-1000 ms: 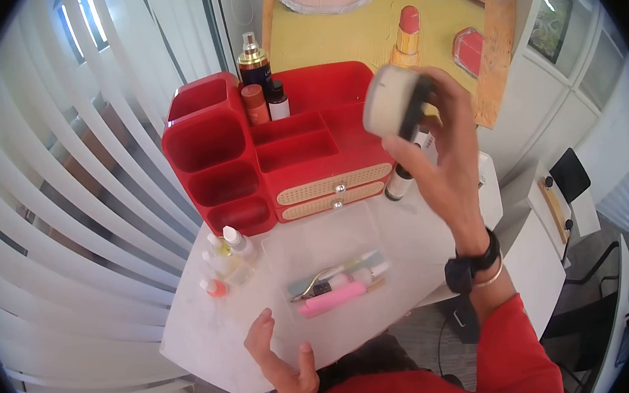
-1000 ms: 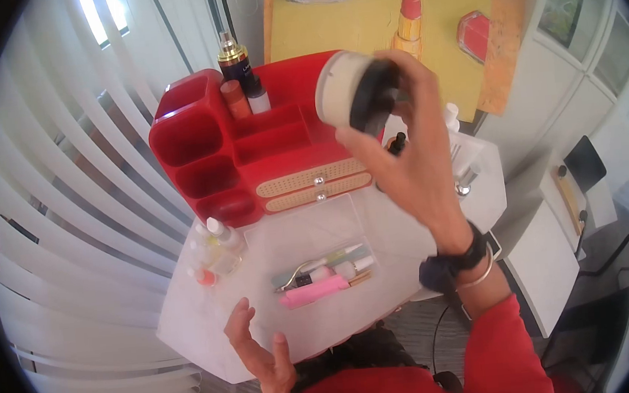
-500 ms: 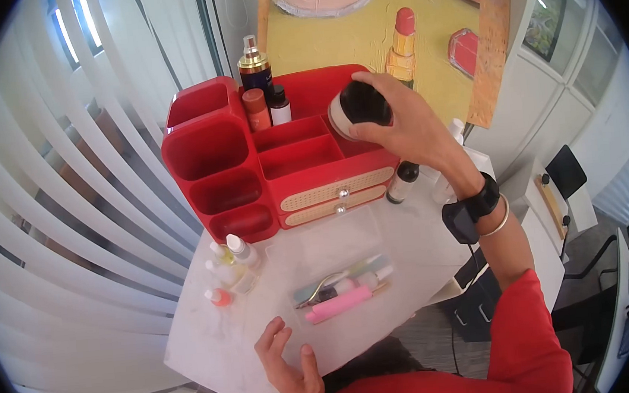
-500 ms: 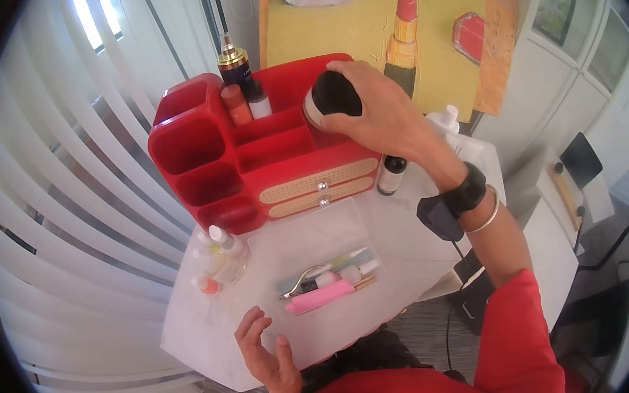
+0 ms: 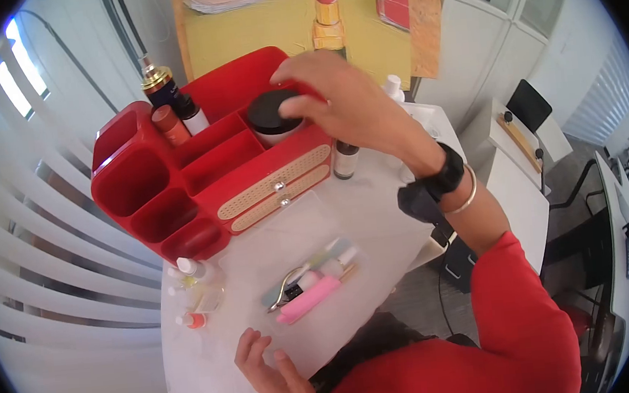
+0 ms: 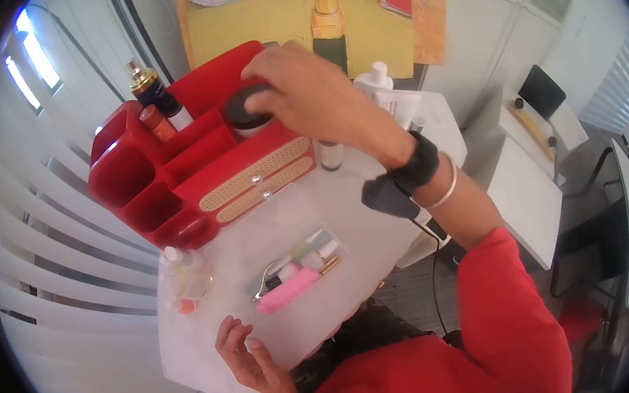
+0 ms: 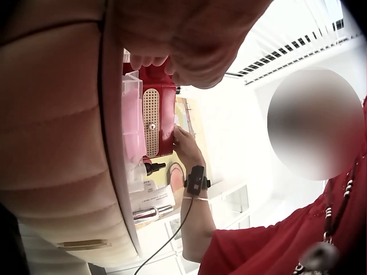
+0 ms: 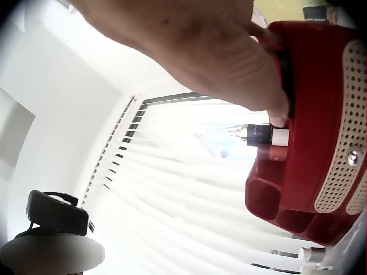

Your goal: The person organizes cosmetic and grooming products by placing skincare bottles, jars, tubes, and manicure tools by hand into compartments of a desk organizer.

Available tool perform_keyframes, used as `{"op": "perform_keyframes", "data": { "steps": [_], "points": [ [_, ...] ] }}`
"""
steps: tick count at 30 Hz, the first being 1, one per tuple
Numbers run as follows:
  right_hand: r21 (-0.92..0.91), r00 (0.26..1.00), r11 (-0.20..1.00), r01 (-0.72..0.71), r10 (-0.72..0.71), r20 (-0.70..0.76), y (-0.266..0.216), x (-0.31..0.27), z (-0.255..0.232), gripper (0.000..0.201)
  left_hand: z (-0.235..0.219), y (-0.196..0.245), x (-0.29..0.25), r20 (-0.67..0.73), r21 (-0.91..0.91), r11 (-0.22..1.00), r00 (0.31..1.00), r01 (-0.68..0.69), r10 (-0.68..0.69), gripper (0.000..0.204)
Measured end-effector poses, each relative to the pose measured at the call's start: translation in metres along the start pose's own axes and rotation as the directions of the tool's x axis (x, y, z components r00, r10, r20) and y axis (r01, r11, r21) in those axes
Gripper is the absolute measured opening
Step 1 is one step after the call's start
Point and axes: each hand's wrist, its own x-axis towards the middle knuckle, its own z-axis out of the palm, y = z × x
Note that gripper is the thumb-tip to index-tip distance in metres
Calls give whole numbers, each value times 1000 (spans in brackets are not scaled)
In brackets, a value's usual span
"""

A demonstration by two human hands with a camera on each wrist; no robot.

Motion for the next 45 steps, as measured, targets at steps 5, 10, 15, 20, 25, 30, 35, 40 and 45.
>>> {"op": "perform_keyframes", "data": {
  "steps": [5,10,15,20,25,30,35,40,45],
  "points": [
    [13,946,967,-254,252,-203,10,-59,-26,34,1,2,0,11,-7,1000,1000,19,-19,27],
    [54,912,921,-385,389,-129,38,-110,-20,38,2,0,0,32,29,1000,999,1,-2,31],
    [-71,967,967,-246,250,50,60,-120,9,49,4,2,0,25,41,999,1000,-4,3,28],
    [-84,943,951,-299,308,128,83,-111,37,64,4,-1,-2,-17,19,1000,1000,9,-9,26],
    [-29,862,916,-400,387,326,89,-107,42,63,5,-2,-2,-20,6,1000,999,30,-30,25],
    [-87,873,904,-419,427,236,87,-110,49,56,3,-1,-2,4,11,1000,1000,20,-20,24],
    [-164,895,900,-404,426,134,74,-113,41,58,4,-2,-1,-3,7,1000,1000,8,-8,23],
    [-254,889,854,-455,452,-73,19,-106,-7,58,3,-1,0,9,33,999,1000,0,-1,22],
    [-90,897,901,-424,404,-178,-25,-109,-45,52,2,2,1,12,60,998,1000,-9,8,23]
  ]
}}
